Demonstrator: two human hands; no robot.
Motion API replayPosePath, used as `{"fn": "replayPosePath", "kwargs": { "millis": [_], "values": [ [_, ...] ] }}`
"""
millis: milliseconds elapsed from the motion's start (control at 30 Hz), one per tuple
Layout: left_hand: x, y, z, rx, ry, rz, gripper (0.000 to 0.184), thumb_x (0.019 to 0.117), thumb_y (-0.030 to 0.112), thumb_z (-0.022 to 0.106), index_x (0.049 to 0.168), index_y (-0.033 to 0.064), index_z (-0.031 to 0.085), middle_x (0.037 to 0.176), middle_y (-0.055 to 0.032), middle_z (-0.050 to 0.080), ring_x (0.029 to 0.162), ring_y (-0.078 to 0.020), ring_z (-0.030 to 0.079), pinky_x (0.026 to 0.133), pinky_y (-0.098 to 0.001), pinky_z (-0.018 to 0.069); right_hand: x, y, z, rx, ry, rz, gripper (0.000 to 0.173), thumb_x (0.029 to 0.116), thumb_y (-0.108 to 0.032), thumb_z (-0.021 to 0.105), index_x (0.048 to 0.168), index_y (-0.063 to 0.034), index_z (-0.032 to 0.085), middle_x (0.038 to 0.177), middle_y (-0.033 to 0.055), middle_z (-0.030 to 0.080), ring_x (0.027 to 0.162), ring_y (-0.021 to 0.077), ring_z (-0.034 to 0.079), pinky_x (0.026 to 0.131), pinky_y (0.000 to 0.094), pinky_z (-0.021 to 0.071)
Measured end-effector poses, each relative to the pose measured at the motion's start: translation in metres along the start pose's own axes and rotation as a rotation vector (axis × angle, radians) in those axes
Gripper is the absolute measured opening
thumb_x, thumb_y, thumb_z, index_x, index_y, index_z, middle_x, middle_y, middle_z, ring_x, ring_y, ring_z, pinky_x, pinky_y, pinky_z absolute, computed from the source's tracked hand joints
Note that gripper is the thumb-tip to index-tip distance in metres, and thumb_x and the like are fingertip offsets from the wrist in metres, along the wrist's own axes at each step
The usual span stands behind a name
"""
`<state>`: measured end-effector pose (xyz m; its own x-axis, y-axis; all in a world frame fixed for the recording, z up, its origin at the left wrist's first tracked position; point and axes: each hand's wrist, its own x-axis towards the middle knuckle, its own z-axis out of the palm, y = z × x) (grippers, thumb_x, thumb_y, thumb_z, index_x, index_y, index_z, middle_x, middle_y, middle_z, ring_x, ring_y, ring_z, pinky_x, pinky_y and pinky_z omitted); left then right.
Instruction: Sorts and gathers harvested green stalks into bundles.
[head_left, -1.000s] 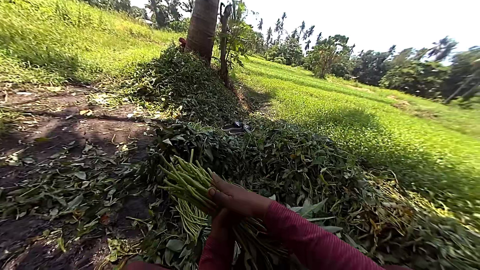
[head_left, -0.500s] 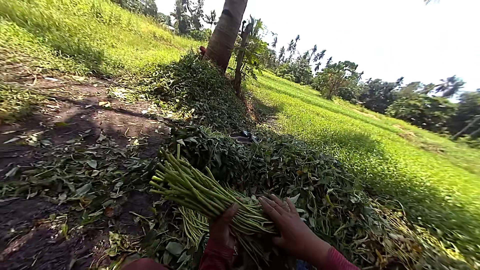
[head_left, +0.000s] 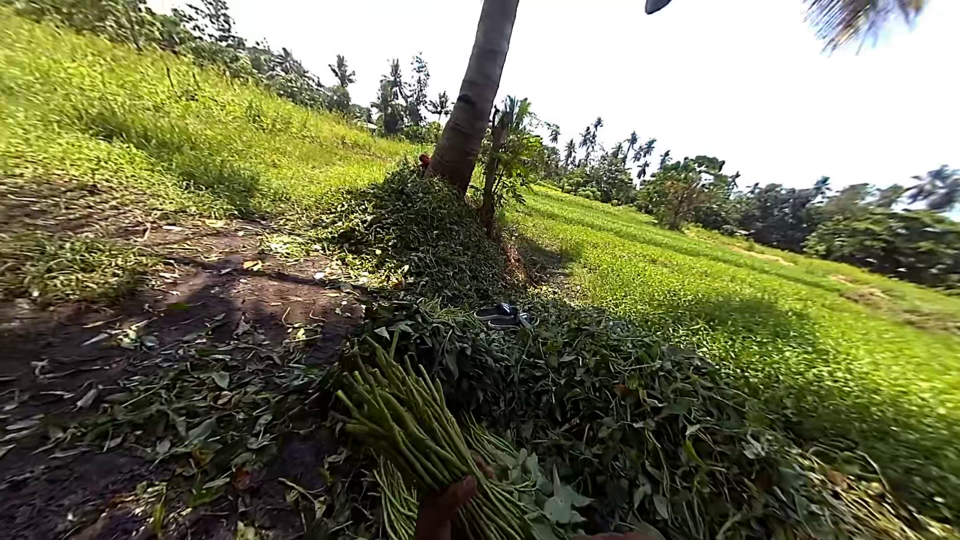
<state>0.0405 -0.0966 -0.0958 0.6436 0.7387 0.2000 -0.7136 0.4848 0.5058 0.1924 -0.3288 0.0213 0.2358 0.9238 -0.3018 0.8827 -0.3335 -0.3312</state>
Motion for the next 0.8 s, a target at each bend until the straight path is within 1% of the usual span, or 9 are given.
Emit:
{"fn": "replayPosePath", "kwargs": {
  "millis": [100, 167, 233, 267, 367, 467, 600, 700, 800],
  "values": [
    [-0.001, -0.002, 0.003, 0.018, -0.188, -0.006, 0.044, 0.073, 0.019, 0.089, 0.111, 0.0045, 0.072, 0.103, -0.0152, 0.076, 0.096, -0.0271, 0.074, 0.09, -0.0429, 0.0597, -0.008, -0.021, -0.037, 0.04, 0.169, -0.004, 0.06, 0.0938, -0.056, 0.068, 0.13, -0.0082, 0.069, 0.135, 0.0175, 0.065, 0.123, 0.0381, 0.063, 0.102, 0.0673, 0.0456],
    [-0.008, -0.005, 0.01, 0.027, -0.247, -0.019, 0.041, 0.0743, 0.017, 0.088, 0.112, 0.0079, 0.075, 0.105, -0.0122, 0.076, 0.098, -0.0234, 0.074, 0.091, -0.0396, 0.0597, 0.007, -0.052, -0.028, 0.144, 0.421, -0.081, 0.059, 0.1004, -0.045, 0.063, 0.144, -0.0054, 0.057, 0.142, 0.0203, 0.058, 0.124, 0.0354, 0.062, 0.102, 0.0592, 0.0501],
    [-0.019, -0.004, 0.02, 0.036, -0.189, -0.04, 0.037, 0.0715, 0.016, 0.089, 0.106, 0.0137, 0.077, 0.1, -0.005, 0.078, 0.092, -0.0154, 0.075, 0.087, -0.0333, 0.0612, 0.033, -0.076, -0.004, 0.237, 0.545, -0.206, 0.061, 0.1061, -0.04, 0.053, 0.154, -0.003, 0.044, 0.155, 0.0209, 0.047, 0.139, 0.0338, 0.051, 0.114, 0.0561, 0.042],
    [-0.024, -0.006, 0.021, 0.033, -0.146, -0.042, 0.033, 0.0696, 0.016, 0.09, 0.1, 0.0167, 0.077, 0.094, -0.0011, 0.079, 0.085, -0.0106, 0.075, 0.082, -0.03, 0.0617, 0.046, -0.082, 0.01, 0.246, 0.593, -0.265, 0.063, 0.1082, -0.042, 0.047, 0.156, -0.0011, 0.041, 0.158, 0.0206, 0.044, 0.144, 0.0333, 0.046, 0.119, 0.0568, 0.0351],
    [-0.029, -0.015, 0.015, -0.053, -0.267, 0.025, 0.015, 0.0843, 0.017, 0.079, 0.099, 0.0207, 0.08, 0.089, 0.0055, 0.078, 0.081, -0.0021, 0.073, 0.079, -0.0214, 0.0589, 0.071, -0.095, 0.04, 0.116, 0.745, -0.29, 0.076, 0.1072, -0.059, 0.031, 0.156, -0.0015, 0.041, 0.158, 0.0174, 0.045, 0.149, 0.0295, 0.04, 0.123, 0.0621, 0.023],
    [-0.025, -0.021, 0.003, -0.085, -0.402, -0.01, 0.013, 0.0921, 0.023, 0.073, 0.105, 0.0222, 0.078, 0.092, 0.0058, 0.077, 0.081, -0.0027, 0.072, 0.08, -0.0225, 0.0585, 0.078, -0.094, 0.054, -0.032, 0.836, -0.277, 0.078, 0.1006, -0.071, 0.035, 0.154, -0.0154, 0.049, 0.159, 0.0133, 0.046, 0.15, 0.0304, 0.038, 0.122, 0.0654, 0.0232],
    [-0.034, -0.023, 0.022, -0.057, -0.164, -0.053, 0.02, 0.081, 0.027, 0.084, 0.099, 0.0182, 0.079, 0.092, 0.0005, 0.079, 0.084, -0.0072, 0.074, 0.082, -0.0283, 0.0611, 0.074, -0.089, 0.053, -0.013, 0.759, -0.232, 0.08, 0.0985, -0.075, 0.033, 0.157, -0.0215, 0.046, 0.164, 0.012, 0.037, 0.154, 0.0357, 0.029, 0.12, 0.0704, 0.0197],
    [-0.038, -0.024, 0.028, -0.031, -0.048, -0.096, 0.023, 0.0742, 0.032, 0.088, 0.089, 0.0169, 0.078, 0.081, 0.0007, 0.076, 0.075, -0.0069, 0.072, 0.073, -0.027, 0.0603, 0.071, -0.084, 0.043, 0.257, 0.624, -0.231, 0.079, 0.0998, -0.073, 0.032, 0.156, -0.0201, 0.047, 0.165, 0.0114, 0.036, 0.154, 0.0349, 0.028, 0.119, 0.069, 0.0227],
    [-0.044, -0.032, 0.029, 0.034, 0.054, -0.042, 0.031, 0.0703, 0.034, 0.092, 0.091, 0.0193, 0.074, 0.08, 0.0045, 0.076, 0.072, -0.0045, 0.072, 0.07, -0.025, 0.061, 0.07, -0.086, 0.026, 0.509, 0.604, -0.236, 0.062, 0.0968, -0.053, 0.064, 0.14, -0.0089, 0.061, 0.155, 0.0145, 0.048, 0.148, 0.0304, 0.04, 0.119, 0.0582, 0.0336]
  ]
}}
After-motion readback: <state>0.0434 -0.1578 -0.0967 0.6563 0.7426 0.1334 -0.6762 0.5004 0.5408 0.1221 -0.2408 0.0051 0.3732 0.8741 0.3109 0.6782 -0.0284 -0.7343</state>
